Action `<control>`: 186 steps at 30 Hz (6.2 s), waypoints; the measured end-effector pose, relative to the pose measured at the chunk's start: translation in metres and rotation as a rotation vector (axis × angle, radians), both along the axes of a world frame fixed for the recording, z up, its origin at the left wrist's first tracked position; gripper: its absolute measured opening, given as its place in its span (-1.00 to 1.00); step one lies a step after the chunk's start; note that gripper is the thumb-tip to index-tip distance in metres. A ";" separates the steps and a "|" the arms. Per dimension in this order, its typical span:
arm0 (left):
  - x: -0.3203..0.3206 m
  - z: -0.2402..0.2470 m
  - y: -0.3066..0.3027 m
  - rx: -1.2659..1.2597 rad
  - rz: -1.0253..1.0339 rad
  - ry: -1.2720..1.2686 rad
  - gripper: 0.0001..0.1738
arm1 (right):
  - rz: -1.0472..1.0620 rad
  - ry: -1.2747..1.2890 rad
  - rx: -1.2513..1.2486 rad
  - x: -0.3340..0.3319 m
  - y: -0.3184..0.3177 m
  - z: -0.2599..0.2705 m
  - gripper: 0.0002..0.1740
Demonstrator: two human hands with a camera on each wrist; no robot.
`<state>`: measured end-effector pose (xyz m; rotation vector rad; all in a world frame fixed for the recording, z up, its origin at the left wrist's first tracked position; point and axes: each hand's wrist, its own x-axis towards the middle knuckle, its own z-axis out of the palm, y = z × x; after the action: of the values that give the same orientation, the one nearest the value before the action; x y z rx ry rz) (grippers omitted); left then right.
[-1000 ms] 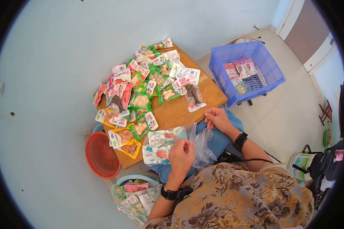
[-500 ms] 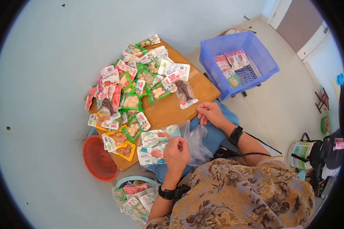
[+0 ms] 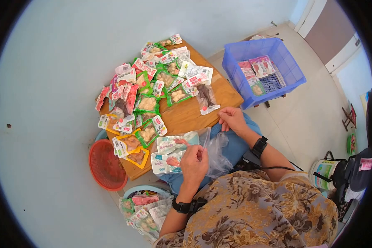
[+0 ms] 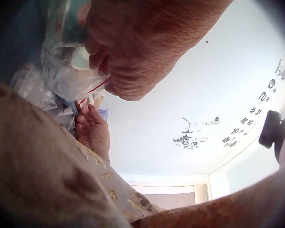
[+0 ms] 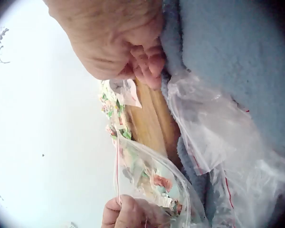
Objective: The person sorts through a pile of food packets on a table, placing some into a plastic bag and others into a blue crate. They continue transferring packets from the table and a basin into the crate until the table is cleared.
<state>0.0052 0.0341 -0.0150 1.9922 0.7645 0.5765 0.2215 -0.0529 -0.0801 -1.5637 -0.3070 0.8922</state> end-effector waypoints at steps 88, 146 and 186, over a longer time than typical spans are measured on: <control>-0.055 -0.067 0.377 -0.293 0.637 -0.128 -0.05 | 0.340 -1.395 -0.149 0.000 0.073 0.002 -0.53; 0.031 -0.043 0.227 0.438 0.235 0.431 -0.05 | 0.329 -1.442 -0.125 -0.008 0.077 0.005 -0.56; 0.124 -0.037 0.291 0.365 0.268 0.370 -0.06 | 0.363 -1.399 -0.169 -0.006 0.076 0.004 -0.51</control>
<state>0.1296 0.3252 -0.0517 2.3891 1.2382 0.5349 0.2158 0.0230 -0.0761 -2.1142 -1.5551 -0.0889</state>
